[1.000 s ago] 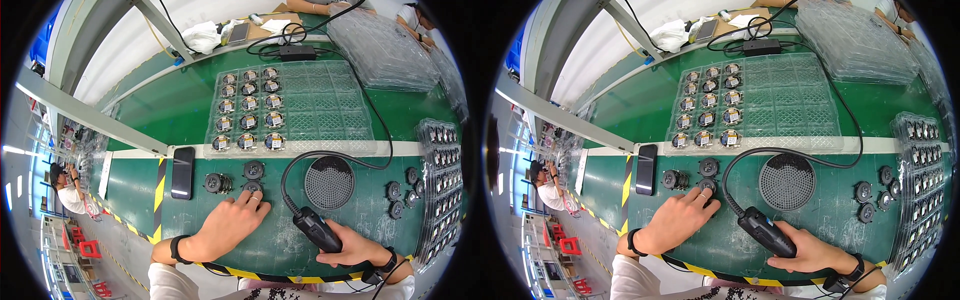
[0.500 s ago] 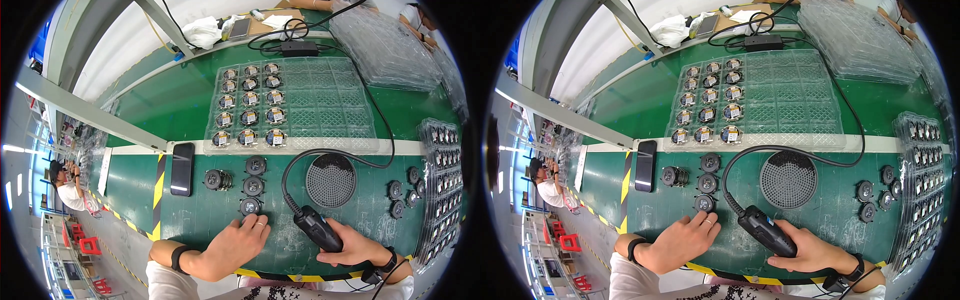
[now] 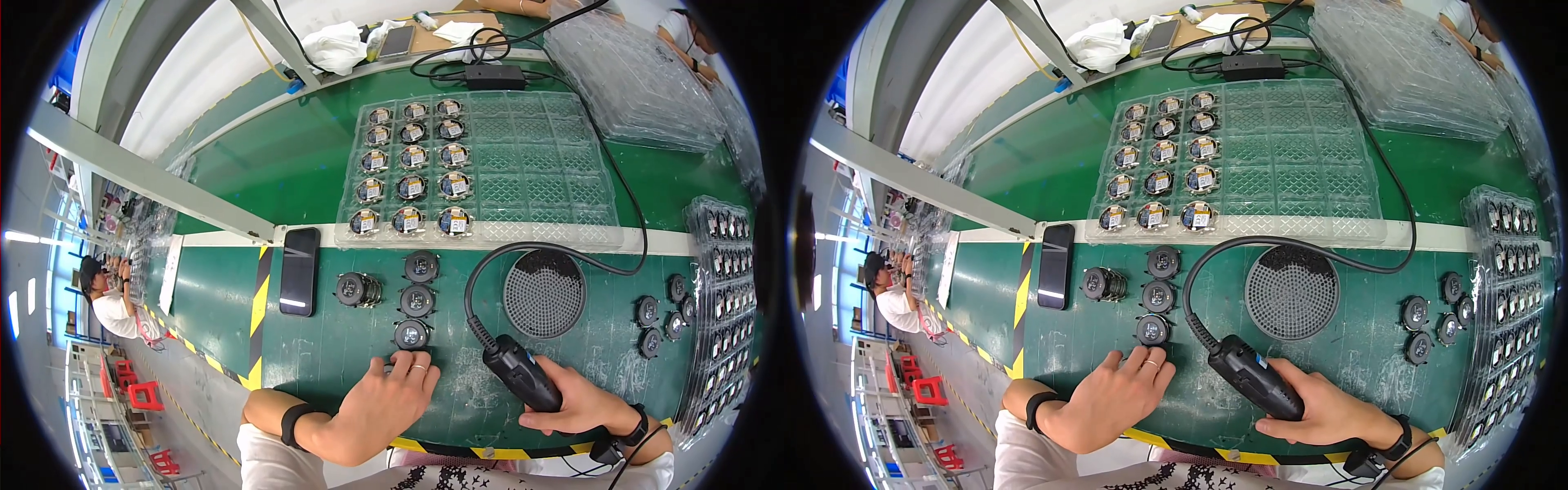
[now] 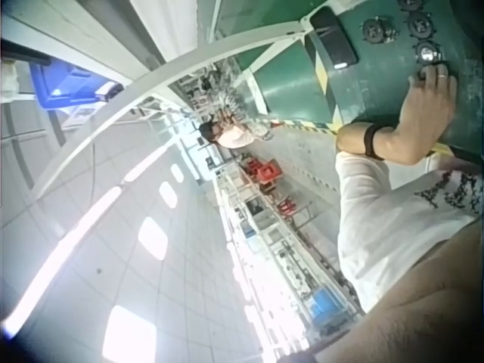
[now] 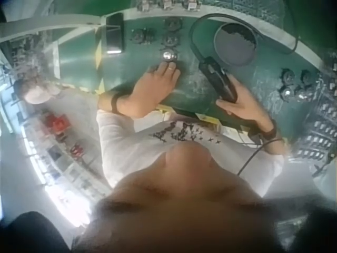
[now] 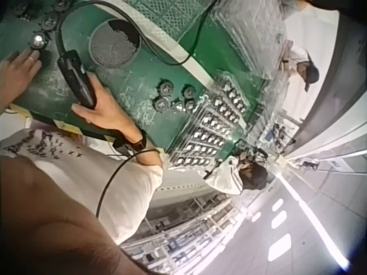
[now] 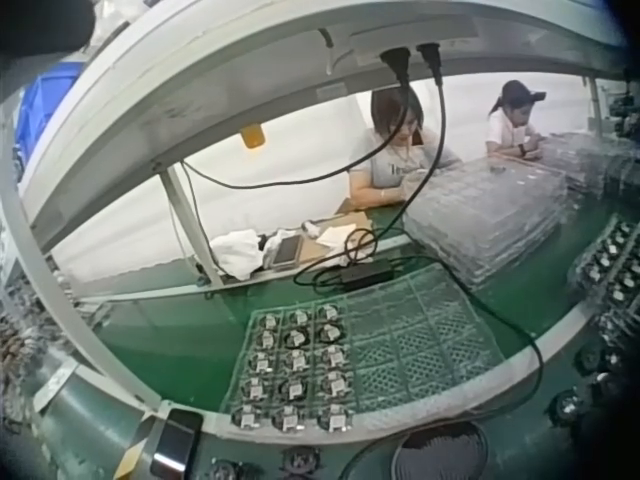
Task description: The person assembles smartwatches by using a power screwdriver to pick up and drive screws into watch backs, sliding each completed piece into a row. After repeating this for several watches, they pause to gesture with their hands and then arrange more watch backs on the table.
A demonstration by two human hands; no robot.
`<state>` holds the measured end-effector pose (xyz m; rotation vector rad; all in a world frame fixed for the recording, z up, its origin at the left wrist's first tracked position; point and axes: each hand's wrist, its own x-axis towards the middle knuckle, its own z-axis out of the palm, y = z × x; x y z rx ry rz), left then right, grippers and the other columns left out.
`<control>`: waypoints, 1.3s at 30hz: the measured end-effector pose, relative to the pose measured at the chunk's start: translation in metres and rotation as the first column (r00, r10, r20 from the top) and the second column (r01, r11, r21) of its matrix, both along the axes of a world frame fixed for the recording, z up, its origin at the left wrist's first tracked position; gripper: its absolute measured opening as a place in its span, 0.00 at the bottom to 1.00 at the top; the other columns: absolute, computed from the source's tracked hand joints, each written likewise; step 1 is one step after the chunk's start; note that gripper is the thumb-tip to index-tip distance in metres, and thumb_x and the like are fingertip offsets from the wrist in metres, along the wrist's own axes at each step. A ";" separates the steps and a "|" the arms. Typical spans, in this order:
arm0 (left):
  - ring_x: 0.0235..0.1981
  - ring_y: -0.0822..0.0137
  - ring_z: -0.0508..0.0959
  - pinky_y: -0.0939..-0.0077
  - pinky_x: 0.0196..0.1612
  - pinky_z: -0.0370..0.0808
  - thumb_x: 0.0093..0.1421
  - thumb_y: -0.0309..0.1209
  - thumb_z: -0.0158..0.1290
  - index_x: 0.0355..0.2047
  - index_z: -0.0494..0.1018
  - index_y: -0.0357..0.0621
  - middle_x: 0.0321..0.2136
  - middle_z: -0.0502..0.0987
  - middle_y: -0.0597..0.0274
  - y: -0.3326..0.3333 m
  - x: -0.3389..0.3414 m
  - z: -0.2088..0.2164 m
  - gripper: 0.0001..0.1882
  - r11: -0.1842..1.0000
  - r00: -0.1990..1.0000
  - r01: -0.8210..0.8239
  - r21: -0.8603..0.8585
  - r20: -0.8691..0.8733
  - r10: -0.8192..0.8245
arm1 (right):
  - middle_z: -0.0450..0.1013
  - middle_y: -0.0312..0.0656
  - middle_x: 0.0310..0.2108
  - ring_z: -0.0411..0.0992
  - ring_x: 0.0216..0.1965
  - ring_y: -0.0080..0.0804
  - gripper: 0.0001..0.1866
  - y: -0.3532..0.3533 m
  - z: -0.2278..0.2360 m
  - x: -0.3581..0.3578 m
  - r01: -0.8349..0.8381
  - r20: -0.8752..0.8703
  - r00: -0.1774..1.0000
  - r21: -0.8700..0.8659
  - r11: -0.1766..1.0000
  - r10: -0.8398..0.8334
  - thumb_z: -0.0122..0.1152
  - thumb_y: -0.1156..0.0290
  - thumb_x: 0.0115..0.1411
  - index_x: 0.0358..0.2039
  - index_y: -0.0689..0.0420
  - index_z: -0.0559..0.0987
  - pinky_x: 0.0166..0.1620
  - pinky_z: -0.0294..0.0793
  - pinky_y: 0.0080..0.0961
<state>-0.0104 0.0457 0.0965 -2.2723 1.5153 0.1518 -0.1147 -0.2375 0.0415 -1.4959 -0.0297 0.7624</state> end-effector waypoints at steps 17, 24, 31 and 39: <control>0.40 0.65 0.75 0.74 0.34 0.75 0.55 0.29 0.55 0.37 0.71 0.40 0.38 0.73 0.59 0.008 -0.025 0.009 0.10 0.997 0.998 -0.060 0.048 -0.018 0.061 | 0.76 0.42 0.25 0.79 0.25 0.30 0.42 0.000 -0.003 -0.001 -0.023 0.055 0.998 -0.051 0.998 0.026 0.73 0.64 0.60 0.65 0.67 0.59 0.31 0.75 0.27; 0.40 0.64 0.75 0.74 0.33 0.76 0.54 0.30 0.55 0.35 0.71 0.39 0.36 0.73 0.58 0.010 -0.041 -0.003 0.10 0.993 0.999 -0.028 0.116 0.040 0.023 | 0.77 0.36 0.27 0.77 0.21 0.23 0.34 0.002 -0.002 -0.002 -0.013 0.129 0.991 -0.101 0.995 0.026 0.71 0.74 0.60 0.61 0.62 0.63 0.24 0.75 0.22; 0.42 0.61 0.75 0.69 0.37 0.76 0.55 0.29 0.54 0.35 0.71 0.40 0.36 0.72 0.58 0.006 -0.040 -0.002 0.09 0.984 0.986 -0.096 0.151 0.149 0.073 | 0.77 0.36 0.26 0.77 0.21 0.23 0.34 0.004 -0.001 -0.002 -0.014 0.130 0.991 -0.106 0.994 0.028 0.71 0.75 0.59 0.61 0.62 0.62 0.24 0.75 0.22; 0.41 0.63 0.74 0.71 0.38 0.74 0.54 0.29 0.54 0.34 0.71 0.42 0.34 0.71 0.60 0.003 -0.033 -0.003 0.08 0.981 0.957 -0.154 0.120 0.265 0.118 | 0.75 0.43 0.25 0.78 0.24 0.34 0.43 0.003 -0.002 -0.001 -0.036 0.110 0.993 -0.127 0.991 0.050 0.74 0.61 0.59 0.65 0.67 0.59 0.31 0.74 0.30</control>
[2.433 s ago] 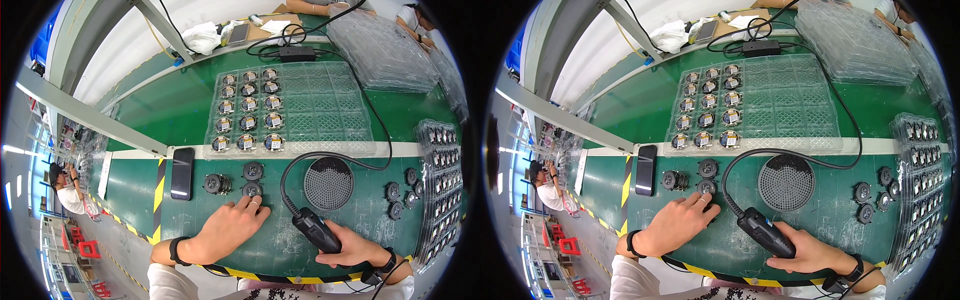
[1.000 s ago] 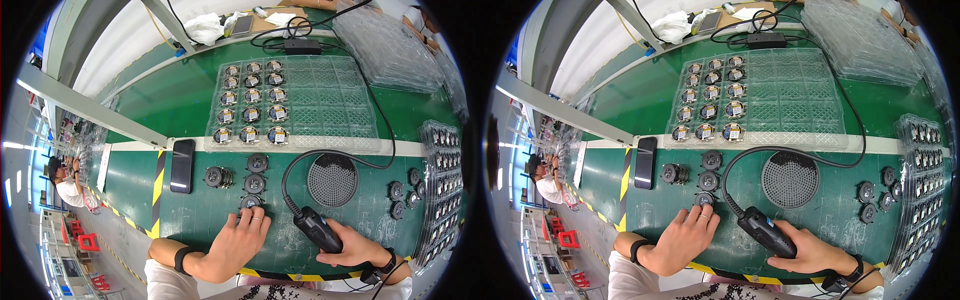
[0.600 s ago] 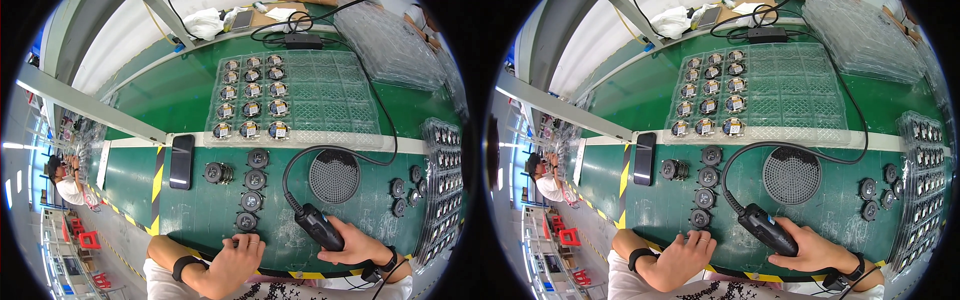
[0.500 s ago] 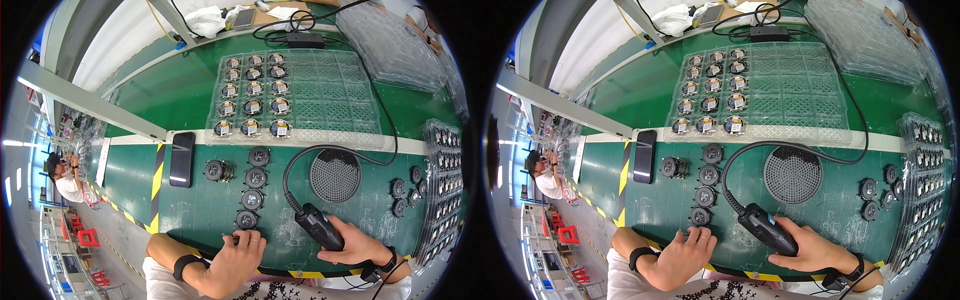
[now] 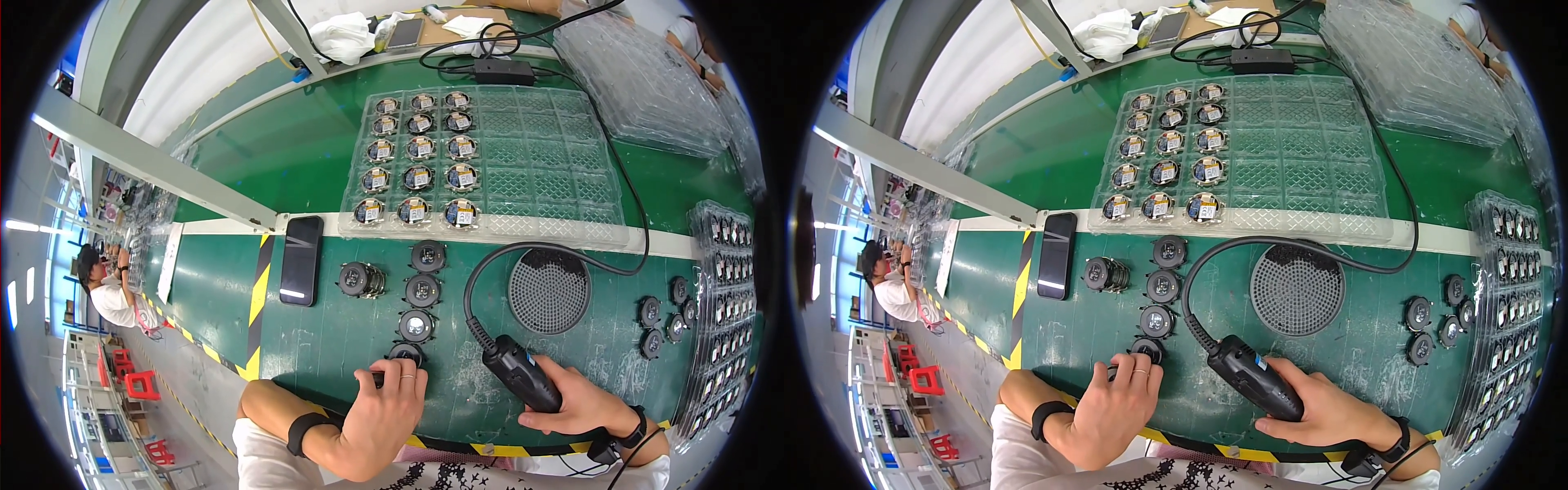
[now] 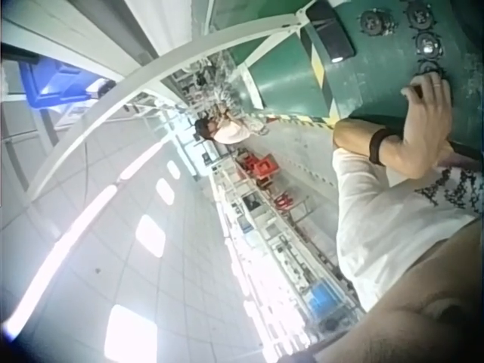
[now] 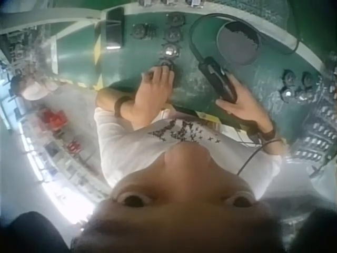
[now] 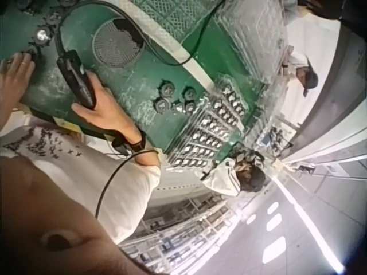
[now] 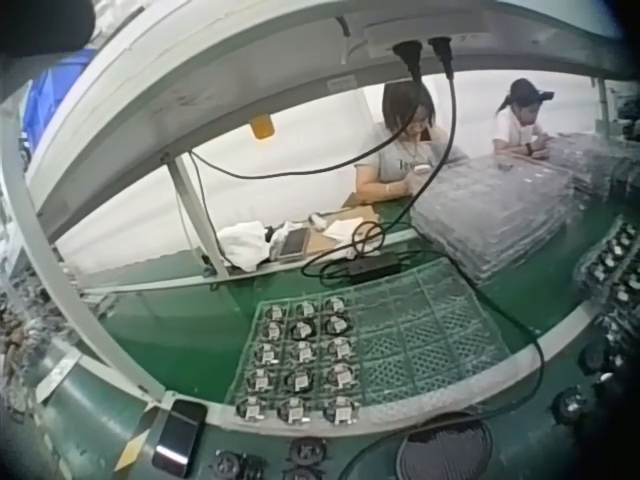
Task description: The person assembles smartwatches by using a power screwdriver to pick up and drive screws into watch backs, sliding each completed piece into a row. After repeating this for several watches, they pause to gesture with their hands and then arrange more watch backs on the table.
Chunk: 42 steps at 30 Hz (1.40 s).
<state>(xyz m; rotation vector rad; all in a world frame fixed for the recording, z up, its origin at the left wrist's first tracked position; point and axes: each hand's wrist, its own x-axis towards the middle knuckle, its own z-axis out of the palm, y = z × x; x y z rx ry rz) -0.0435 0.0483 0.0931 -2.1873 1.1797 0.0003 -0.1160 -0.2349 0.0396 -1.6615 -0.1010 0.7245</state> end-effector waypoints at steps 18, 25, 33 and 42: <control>0.46 0.62 0.77 0.72 0.48 0.75 0.54 0.29 0.56 0.47 0.71 0.38 0.47 0.72 0.54 -0.035 0.031 -0.020 0.19 0.742 0.787 0.129 -0.658 -0.387 -0.480 | 0.74 0.40 0.23 0.72 0.18 0.25 0.35 -0.011 0.007 -0.007 0.260 -0.112 0.965 0.353 0.899 -0.235 0.69 0.79 0.59 0.62 0.60 0.60 0.22 0.71 0.24; 0.51 0.60 0.76 0.67 0.55 0.73 0.54 0.29 0.57 0.49 0.73 0.37 0.55 0.72 0.49 -0.059 -0.004 -0.063 0.21 0.485 0.582 0.050 -0.873 -0.369 -0.725 | 0.68 0.38 0.20 0.69 0.15 0.25 0.36 -0.003 0.031 0.004 0.260 0.449 0.677 0.596 0.760 -0.583 0.64 0.79 0.61 0.65 0.59 0.55 0.18 0.71 0.24; 0.56 0.61 0.73 0.65 0.62 0.70 0.54 0.32 0.56 0.47 0.74 0.39 0.54 0.74 0.56 -0.055 0.014 -0.089 0.19 0.364 0.470 0.221 -0.905 -0.228 -0.853 | 0.61 0.34 0.20 0.60 0.11 0.23 0.28 0.014 0.070 0.059 0.471 0.666 0.018 0.652 0.594 -0.746 0.50 0.73 0.67 0.66 0.58 0.57 0.13 0.65 0.23; 0.56 0.61 0.73 0.64 0.64 0.69 0.55 0.33 0.54 0.46 0.76 0.40 0.51 0.75 0.60 -0.055 0.016 -0.088 0.18 0.357 0.602 0.272 -0.894 -0.131 -0.788 | 0.60 0.36 0.20 0.57 0.10 0.24 0.27 0.008 0.039 0.091 0.493 0.752 0.079 0.541 0.682 -0.654 0.49 0.76 0.64 0.64 0.56 0.59 0.13 0.65 0.24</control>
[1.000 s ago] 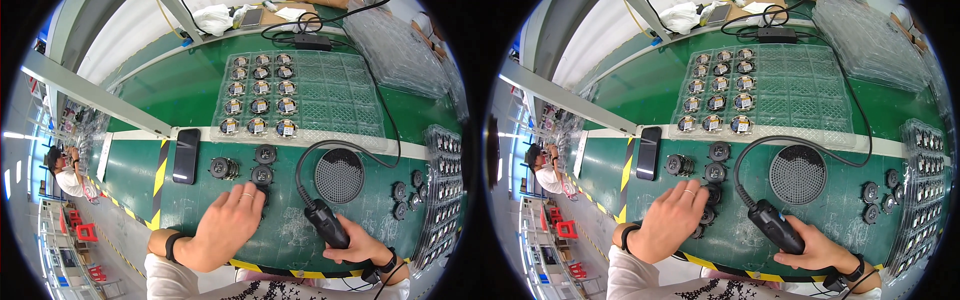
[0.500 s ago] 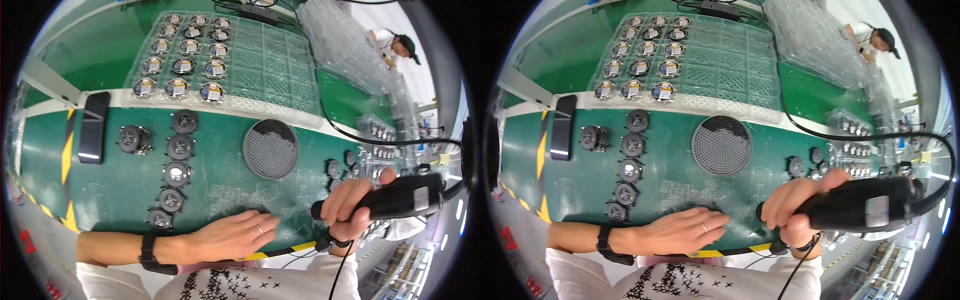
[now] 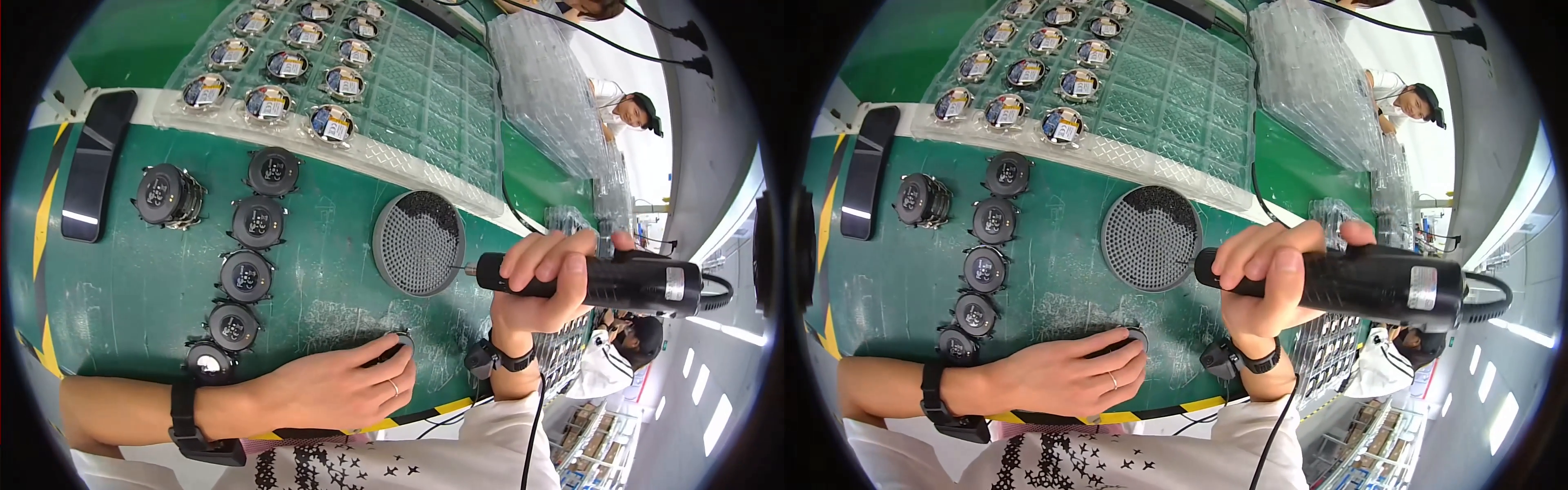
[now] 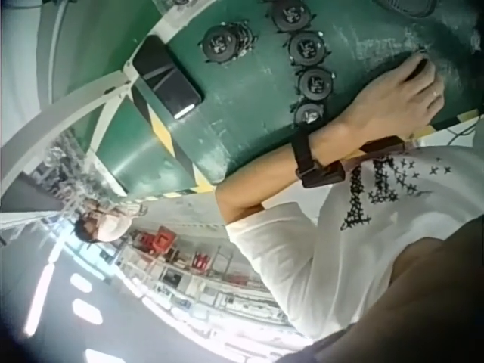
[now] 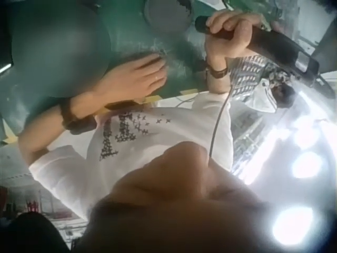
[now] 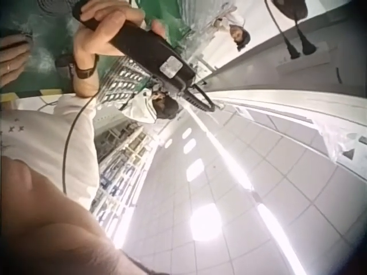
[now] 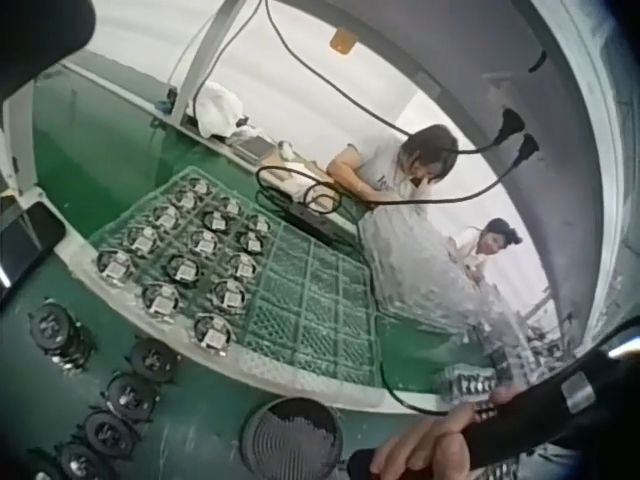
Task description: The person assembles smartwatches by using a power screwdriver to pick up and drive screws into watch backs, sliding each completed piece into a row. After repeating this for several watches, they pause to gesture with their hands and then arrange more watch backs on the table.
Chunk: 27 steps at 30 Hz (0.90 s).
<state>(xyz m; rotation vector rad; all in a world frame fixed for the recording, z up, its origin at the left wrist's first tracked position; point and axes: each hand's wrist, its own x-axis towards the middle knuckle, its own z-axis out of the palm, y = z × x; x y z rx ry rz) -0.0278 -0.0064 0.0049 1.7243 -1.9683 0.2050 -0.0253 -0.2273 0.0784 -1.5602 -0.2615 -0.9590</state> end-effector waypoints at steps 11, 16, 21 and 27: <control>0.61 0.59 0.71 0.61 0.67 0.66 0.59 0.35 0.52 0.49 0.77 0.38 0.54 0.75 0.57 0.002 0.006 0.001 0.20 0.991 0.994 -0.113 0.073 -0.002 0.114 | 0.60 0.36 0.20 0.58 0.10 0.25 0.29 0.000 -0.023 0.001 -0.022 -0.090 0.996 -0.035 0.999 0.019 0.49 0.76 0.62 0.65 0.55 0.58 0.14 0.67 0.26; 0.65 0.60 0.69 0.63 0.68 0.66 0.59 0.34 0.52 0.53 0.76 0.39 0.59 0.73 0.58 0.001 0.009 0.004 0.23 0.980 0.988 -0.148 0.131 -0.028 0.153 | 0.62 0.38 0.20 0.60 0.10 0.27 0.30 -0.004 -0.022 -0.002 -0.030 -0.126 0.992 0.015 0.999 0.032 0.53 0.75 0.64 0.65 0.52 0.55 0.14 0.68 0.29; 0.66 0.60 0.68 0.63 0.68 0.66 0.60 0.35 0.51 0.55 0.76 0.39 0.60 0.72 0.58 0.001 0.007 0.004 0.24 0.977 0.987 -0.149 0.150 -0.041 0.156 | 0.59 0.36 0.20 0.58 0.10 0.25 0.29 -0.001 -0.021 0.002 0.011 -0.112 0.994 -0.021 1.000 -0.013 0.48 0.77 0.61 0.64 0.55 0.59 0.13 0.67 0.26; 0.66 0.59 0.67 0.62 0.68 0.66 0.60 0.35 0.51 0.56 0.75 0.38 0.60 0.72 0.58 0.002 0.008 0.005 0.25 0.974 0.989 -0.148 0.172 -0.004 0.151 | 0.59 0.36 0.19 0.58 0.10 0.25 0.27 -0.003 -0.024 0.000 -0.018 -0.111 0.994 -0.045 0.999 0.013 0.48 0.76 0.61 0.62 0.54 0.61 0.13 0.66 0.26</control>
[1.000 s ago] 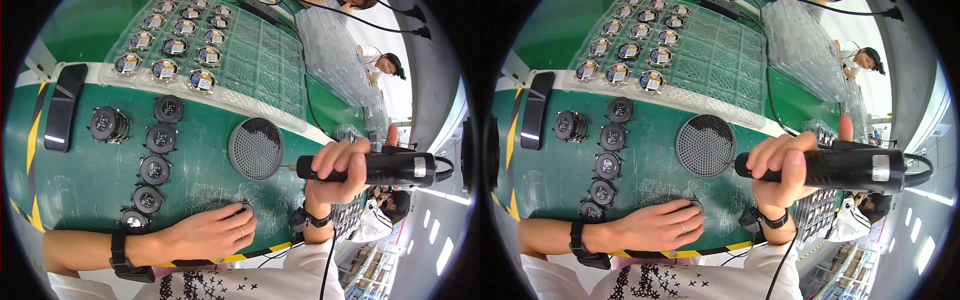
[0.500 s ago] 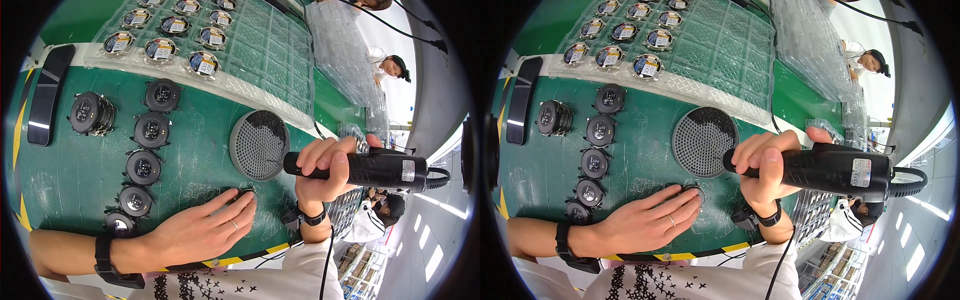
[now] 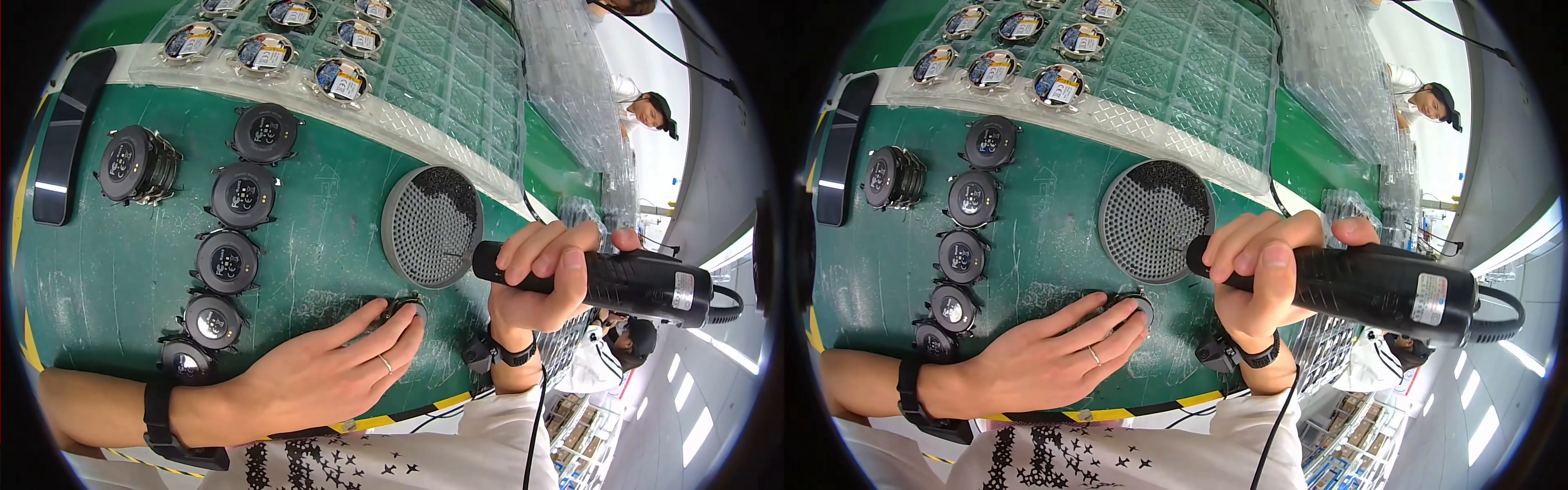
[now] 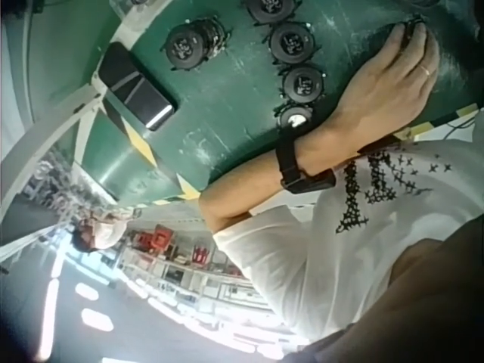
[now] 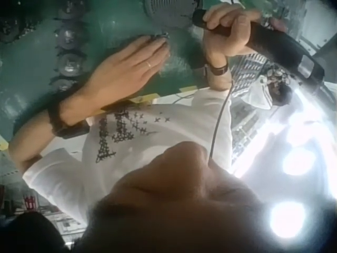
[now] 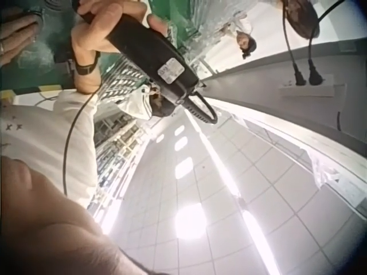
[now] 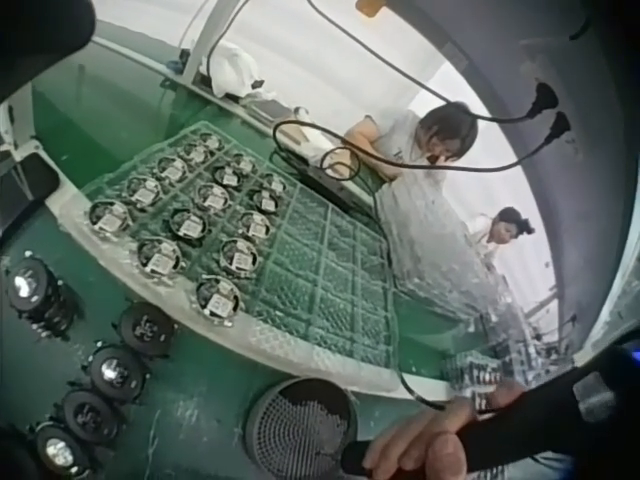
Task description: The person assembles smartwatches by using a power screwdriver to pick up and drive screws into watch backs, sliding each completed piece into a row. After repeating this for several watches, they pause to gesture with their hands and then arrange more watch backs on the table.
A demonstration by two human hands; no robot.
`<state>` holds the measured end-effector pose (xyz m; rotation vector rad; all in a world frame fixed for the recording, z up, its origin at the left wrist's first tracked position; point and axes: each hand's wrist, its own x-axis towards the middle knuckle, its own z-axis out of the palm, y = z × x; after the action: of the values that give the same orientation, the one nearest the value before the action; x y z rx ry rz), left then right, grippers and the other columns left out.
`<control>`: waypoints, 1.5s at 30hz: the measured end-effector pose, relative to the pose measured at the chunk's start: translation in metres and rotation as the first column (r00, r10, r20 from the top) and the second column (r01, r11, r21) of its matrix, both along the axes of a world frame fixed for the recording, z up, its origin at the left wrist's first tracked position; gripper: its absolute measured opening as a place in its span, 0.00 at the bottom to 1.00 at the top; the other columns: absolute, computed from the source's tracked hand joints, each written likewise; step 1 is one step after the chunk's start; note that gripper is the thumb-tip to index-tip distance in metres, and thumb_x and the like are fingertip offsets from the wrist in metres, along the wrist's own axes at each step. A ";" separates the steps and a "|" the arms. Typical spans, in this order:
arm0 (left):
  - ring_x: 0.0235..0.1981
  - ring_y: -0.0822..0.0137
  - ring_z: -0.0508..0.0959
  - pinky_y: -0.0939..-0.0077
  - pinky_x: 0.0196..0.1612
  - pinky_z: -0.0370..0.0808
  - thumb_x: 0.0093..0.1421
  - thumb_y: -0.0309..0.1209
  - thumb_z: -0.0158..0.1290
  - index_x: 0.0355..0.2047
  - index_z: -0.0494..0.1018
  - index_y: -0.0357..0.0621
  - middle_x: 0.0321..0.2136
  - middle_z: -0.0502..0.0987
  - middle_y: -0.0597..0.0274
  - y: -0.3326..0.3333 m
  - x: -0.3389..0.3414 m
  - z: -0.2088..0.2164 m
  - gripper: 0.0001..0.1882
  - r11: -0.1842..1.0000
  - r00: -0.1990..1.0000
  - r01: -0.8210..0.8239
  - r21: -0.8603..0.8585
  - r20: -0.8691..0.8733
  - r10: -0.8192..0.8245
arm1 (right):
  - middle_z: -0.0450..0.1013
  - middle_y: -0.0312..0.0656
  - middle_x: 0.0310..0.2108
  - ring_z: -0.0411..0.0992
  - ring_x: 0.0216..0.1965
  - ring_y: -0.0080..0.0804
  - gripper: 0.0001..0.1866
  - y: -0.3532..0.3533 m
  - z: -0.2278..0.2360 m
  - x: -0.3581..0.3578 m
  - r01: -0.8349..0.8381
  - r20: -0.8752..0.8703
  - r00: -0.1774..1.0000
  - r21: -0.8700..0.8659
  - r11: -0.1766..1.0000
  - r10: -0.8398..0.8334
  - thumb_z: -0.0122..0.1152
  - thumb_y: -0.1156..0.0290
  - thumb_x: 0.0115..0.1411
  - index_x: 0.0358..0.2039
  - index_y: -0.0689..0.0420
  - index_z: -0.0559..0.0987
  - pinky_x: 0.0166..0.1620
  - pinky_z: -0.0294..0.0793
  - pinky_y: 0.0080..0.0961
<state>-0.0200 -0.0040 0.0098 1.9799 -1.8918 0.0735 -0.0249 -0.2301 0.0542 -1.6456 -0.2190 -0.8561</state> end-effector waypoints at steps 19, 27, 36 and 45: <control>0.63 0.57 0.69 0.60 0.67 0.67 0.60 0.39 0.50 0.51 0.79 0.36 0.58 0.73 0.57 0.003 -0.001 -0.004 0.24 0.999 0.999 -0.019 -0.036 -0.028 0.019 | 0.69 0.42 0.22 0.70 0.12 0.31 0.28 0.028 0.006 -0.031 -0.247 0.120 0.963 0.030 0.969 0.242 0.54 0.80 0.63 0.59 0.54 0.52 0.13 0.77 0.29; 0.62 0.58 0.70 0.59 0.66 0.68 0.58 0.39 0.50 0.49 0.80 0.36 0.57 0.74 0.57 0.002 0.001 -0.005 0.24 1.000 0.999 0.002 -0.030 -0.034 -0.003 | 0.64 0.37 0.22 0.65 0.12 0.26 0.25 0.028 0.002 -0.025 -0.277 0.086 0.956 -0.063 0.959 0.282 0.51 0.75 0.64 0.60 0.61 0.60 0.16 0.73 0.24; 0.62 0.58 0.70 0.60 0.65 0.69 0.58 0.39 0.51 0.46 0.81 0.37 0.55 0.75 0.57 0.002 0.001 -0.004 0.23 1.000 0.999 0.007 -0.021 -0.034 -0.008 | 0.69 0.41 0.22 0.70 0.12 0.30 0.30 0.029 -0.001 -0.031 -0.226 0.056 0.972 -0.034 0.973 0.228 0.57 0.78 0.64 0.61 0.54 0.54 0.14 0.78 0.28; 0.62 0.58 0.70 0.59 0.65 0.69 0.58 0.39 0.51 0.47 0.80 0.38 0.56 0.74 0.57 0.000 0.002 -0.007 0.23 1.000 0.998 0.024 -0.020 -0.055 -0.025 | 0.69 0.41 0.22 0.69 0.12 0.30 0.30 0.026 -0.003 -0.029 -0.228 0.073 0.970 -0.037 0.973 0.230 0.57 0.78 0.65 0.62 0.55 0.54 0.14 0.78 0.28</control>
<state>-0.0184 -0.0042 0.0027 1.9261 -1.8737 0.0300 -0.0536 -0.2044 0.0515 -1.5793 -0.4678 -0.7426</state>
